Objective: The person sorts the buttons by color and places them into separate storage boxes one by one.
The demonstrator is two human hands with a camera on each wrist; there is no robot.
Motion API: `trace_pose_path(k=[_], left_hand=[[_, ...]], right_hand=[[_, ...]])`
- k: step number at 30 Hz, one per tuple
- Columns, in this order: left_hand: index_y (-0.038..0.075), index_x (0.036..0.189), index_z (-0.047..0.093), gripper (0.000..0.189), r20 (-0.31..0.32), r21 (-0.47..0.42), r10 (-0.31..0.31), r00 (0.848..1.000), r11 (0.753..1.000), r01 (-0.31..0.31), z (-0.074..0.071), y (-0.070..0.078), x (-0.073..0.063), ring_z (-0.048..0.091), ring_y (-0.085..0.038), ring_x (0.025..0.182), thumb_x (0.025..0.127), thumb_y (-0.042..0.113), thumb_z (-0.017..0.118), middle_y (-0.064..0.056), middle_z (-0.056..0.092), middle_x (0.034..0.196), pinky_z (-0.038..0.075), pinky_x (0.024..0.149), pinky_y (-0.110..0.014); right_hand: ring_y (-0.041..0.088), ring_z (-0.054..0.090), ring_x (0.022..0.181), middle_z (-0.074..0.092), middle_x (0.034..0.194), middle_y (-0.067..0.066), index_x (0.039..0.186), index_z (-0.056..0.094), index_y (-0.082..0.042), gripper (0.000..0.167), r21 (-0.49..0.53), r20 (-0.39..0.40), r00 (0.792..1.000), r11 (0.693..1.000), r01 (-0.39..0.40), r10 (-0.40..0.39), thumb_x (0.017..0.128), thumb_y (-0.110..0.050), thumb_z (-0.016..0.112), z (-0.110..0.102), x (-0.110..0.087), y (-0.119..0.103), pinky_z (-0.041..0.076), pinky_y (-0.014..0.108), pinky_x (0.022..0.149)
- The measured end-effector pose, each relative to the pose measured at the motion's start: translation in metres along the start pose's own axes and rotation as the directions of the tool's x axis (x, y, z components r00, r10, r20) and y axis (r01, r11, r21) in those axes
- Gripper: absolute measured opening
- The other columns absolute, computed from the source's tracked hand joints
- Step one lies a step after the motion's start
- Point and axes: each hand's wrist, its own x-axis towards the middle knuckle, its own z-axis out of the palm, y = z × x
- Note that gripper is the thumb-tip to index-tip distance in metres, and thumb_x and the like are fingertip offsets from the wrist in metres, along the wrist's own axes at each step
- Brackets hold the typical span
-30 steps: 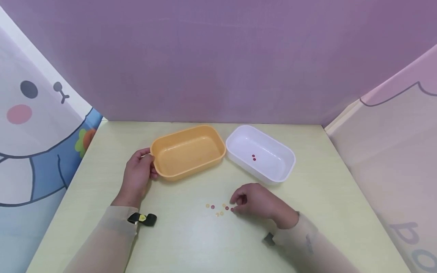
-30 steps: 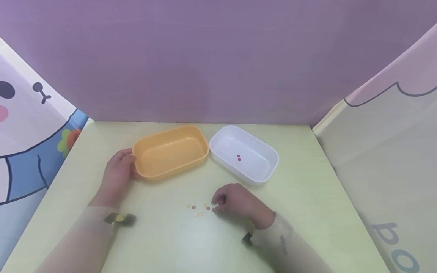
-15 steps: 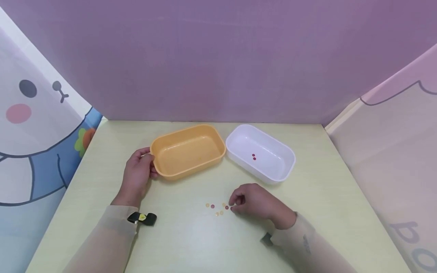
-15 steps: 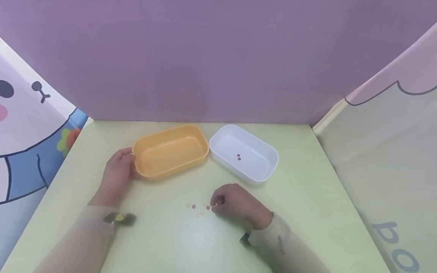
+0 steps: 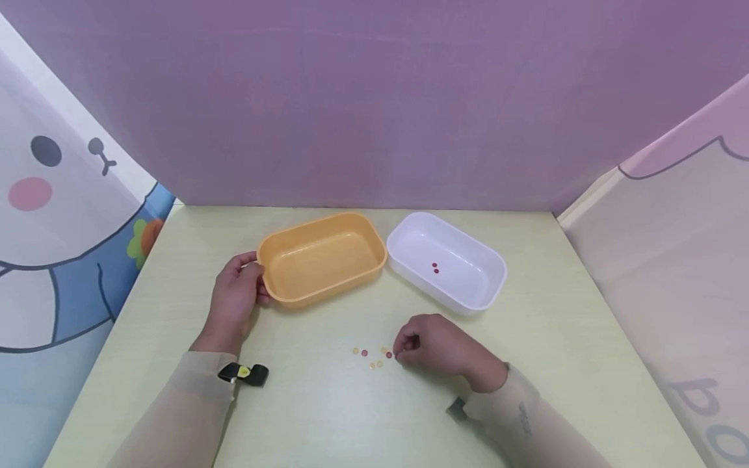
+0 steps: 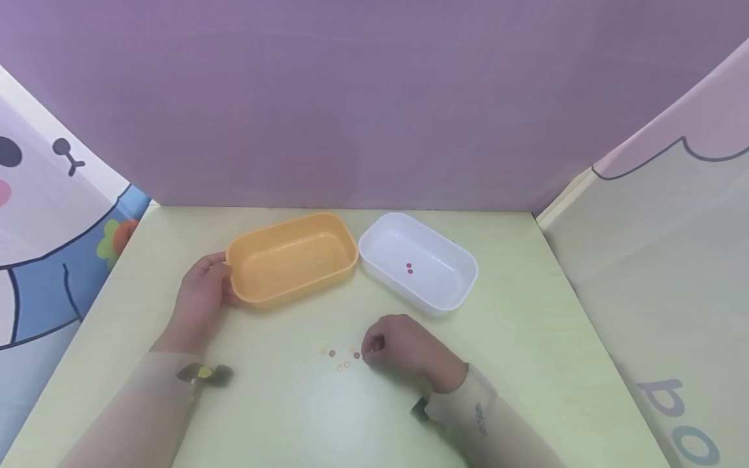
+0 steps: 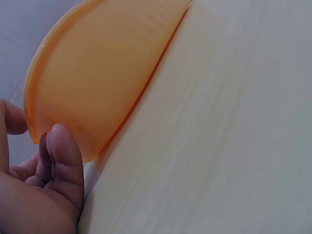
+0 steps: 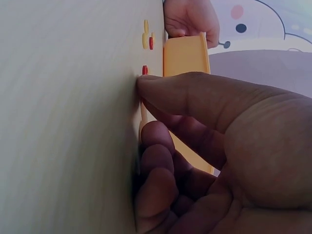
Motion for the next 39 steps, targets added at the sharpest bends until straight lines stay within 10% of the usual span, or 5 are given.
trace_pose_path(k=[39], left_hand=[[0.014, 0.16, 0.051, 0.046, -0.003, 0.053, -0.02, 1.0, 0.998, 0.021, -0.0021, 0.0, 0.0008, 0.065, -0.013, 0.076, 0.115, 0.025, 0.051, -0.006, 0.065, 0.103, 0.065, 0.065, -0.027]], right_hand=[[0.006, 0.061, 0.084, 0.07, 0.083, -0.019, 0.088, 0.078, -0.031, 0.026, 0.055, -0.002, 1.0, 0.998, -0.009, 0.009, 0.096, -0.007, 0.07, -0.0043, -0.0001, 0.003, 0.053, 0.023, 0.079]])
